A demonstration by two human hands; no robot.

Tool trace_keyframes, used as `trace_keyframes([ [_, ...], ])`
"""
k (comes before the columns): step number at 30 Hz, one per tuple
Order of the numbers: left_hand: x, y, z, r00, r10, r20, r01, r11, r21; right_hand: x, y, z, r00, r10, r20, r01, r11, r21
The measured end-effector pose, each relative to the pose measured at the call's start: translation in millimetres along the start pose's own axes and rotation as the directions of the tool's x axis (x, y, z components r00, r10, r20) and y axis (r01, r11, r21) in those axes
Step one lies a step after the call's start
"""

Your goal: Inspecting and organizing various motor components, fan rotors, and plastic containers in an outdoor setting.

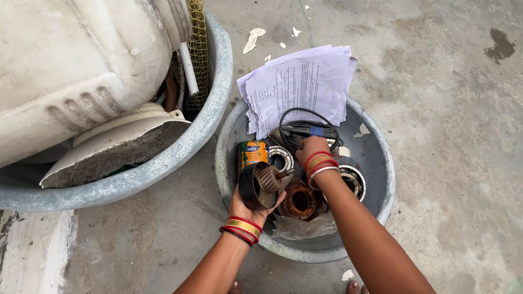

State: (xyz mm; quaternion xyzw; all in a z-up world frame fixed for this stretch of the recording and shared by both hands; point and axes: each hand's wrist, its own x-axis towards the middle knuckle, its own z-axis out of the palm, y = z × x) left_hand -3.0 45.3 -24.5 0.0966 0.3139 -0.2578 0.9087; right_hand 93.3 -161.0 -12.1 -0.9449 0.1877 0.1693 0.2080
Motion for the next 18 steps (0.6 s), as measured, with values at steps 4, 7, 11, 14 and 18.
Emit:
trace_keyframes([
  [4, 12.6, -11.2, 8.2, 0.998, 0.051, -0.035, -0.05, 0.998, 0.033, -27.9, 35.5, -25.1, 0.985, -0.157, 0.075, 0.055, 0.691, 0.721],
  [7, 25.7, -15.0, 1.3, 0.996, 0.079, -0.042, -0.078, 0.996, 0.039, -68.5, 34.1, -29.5, 0.98, -0.2, -0.009, 0.119, 0.543, 0.831],
  [11, 34.1, -22.0, 0.2, 0.993, 0.07, -0.095, -0.068, 0.997, 0.03, -90.2, 30.1, -23.0, 0.974, -0.162, -0.157, 0.222, 0.568, 0.792],
  [14, 36.5, -25.6, 4.6, 0.992, 0.086, -0.094, -0.081, 0.995, 0.058, -93.6, 27.2, -19.8, 0.974, -0.123, -0.192, 0.226, 0.616, 0.754],
  [18, 36.8, -30.1, 8.1, 0.991, 0.1, -0.09, -0.098, 0.995, 0.022, -99.0, 23.2, -20.6, 0.958, -0.092, -0.271, 0.275, 0.549, 0.789],
])
